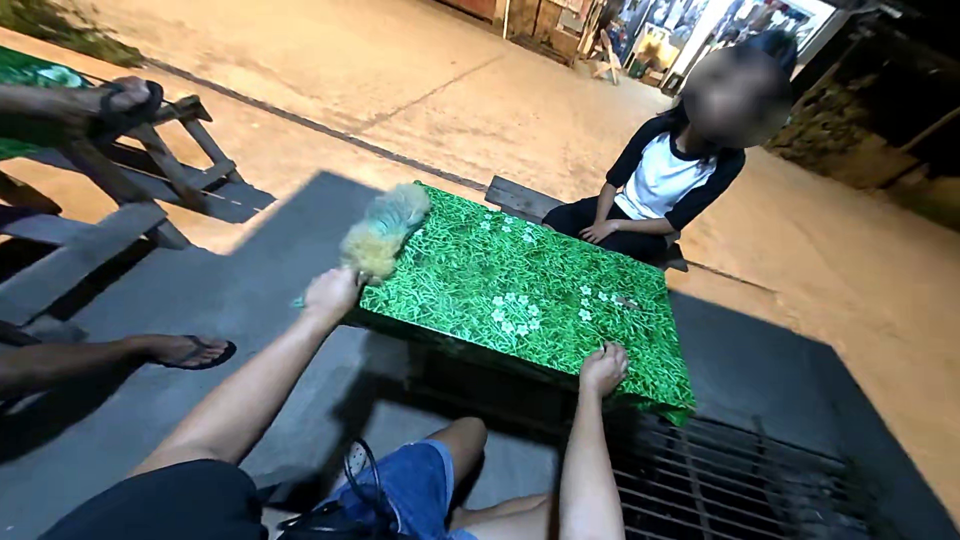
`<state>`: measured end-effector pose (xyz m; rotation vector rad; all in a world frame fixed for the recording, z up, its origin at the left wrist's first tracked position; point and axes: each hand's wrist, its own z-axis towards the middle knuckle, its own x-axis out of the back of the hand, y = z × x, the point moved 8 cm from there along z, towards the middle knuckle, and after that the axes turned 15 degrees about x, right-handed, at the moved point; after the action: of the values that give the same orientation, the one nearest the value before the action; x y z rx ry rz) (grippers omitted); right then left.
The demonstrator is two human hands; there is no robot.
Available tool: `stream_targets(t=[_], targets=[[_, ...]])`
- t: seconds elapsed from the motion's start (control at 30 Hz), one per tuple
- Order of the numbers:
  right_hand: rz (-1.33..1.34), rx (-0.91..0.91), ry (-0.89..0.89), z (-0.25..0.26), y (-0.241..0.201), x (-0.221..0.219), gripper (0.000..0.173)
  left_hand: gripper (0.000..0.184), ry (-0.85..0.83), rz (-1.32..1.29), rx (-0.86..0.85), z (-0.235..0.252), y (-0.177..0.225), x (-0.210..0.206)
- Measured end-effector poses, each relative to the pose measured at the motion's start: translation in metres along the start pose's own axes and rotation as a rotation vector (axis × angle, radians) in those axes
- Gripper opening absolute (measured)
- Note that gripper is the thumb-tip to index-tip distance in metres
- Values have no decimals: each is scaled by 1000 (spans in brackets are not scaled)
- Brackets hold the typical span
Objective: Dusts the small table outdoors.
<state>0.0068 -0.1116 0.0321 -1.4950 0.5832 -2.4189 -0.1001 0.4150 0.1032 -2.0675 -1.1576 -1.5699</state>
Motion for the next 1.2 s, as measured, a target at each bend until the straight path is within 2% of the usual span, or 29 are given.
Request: stream_targets(t=[0.03,0.07,0.1,0.13,0.17,0.23,0.33,0.4,0.47,0.53,0.6,0.67,0.77,0.83,0.93,1.0,1.1,1.2], targets=[[-20,-6,-15,-1,-2,-1,38,43,-114,46,46,-4,10,0],[-34,-16,-35,-2,-4,-3,40,41,-49,32,24,0,25,-10],[-40,-28,-57,-4,-3,-6,41,35,136,-3,-60,11,45,-27],[-40,-29,-69,-4,-1,-8,43,32,209,-10,-140,14,72,-45],[-35,-21,-68,-5,0,-10,46,30,192,2,-213,9,103,-60],[-27,-5,-61,-5,3,-11,51,28,79,65,-368,-26,174,-91],[-8,-4,-18,-5,5,-9,51,27,-48,186,-697,-101,279,-144],[10,-26,-6,-4,3,-7,48,30,-80,290,-965,-143,337,-178],[-1,-40,15,-3,5,-4,43,29,-47,374,-1143,-158,385,-201],[15,-41,38,-3,9,-6,42,27,35,384,-1164,-142,424,-206],[28,-43,76,-1,11,-7,40,27,23,335,-1037,-119,450,-200],[32,-57,69,1,11,-6,38,28,-27,325,-992,-120,461,-202],[21,-66,53,1,8,-3,37,23,-31,464,-1281,-160,456,-217],[21,-74,45,2,7,-2,38,29,-63,481,-1401,-165,456,-213],[63,-88,24,-4,8,-5,39,30,-38,364,-1179,-131,449,-201],[59,-78,43,-5,8,-6,39,31,-33,349,-1133,-130,421,-200],[32,-108,15,-2,6,2,35,33,-35,440,-1255,-148,358,-186],[14,-99,-1,-2,6,1,35,29,7,429,-1114,-99,290,-142]])
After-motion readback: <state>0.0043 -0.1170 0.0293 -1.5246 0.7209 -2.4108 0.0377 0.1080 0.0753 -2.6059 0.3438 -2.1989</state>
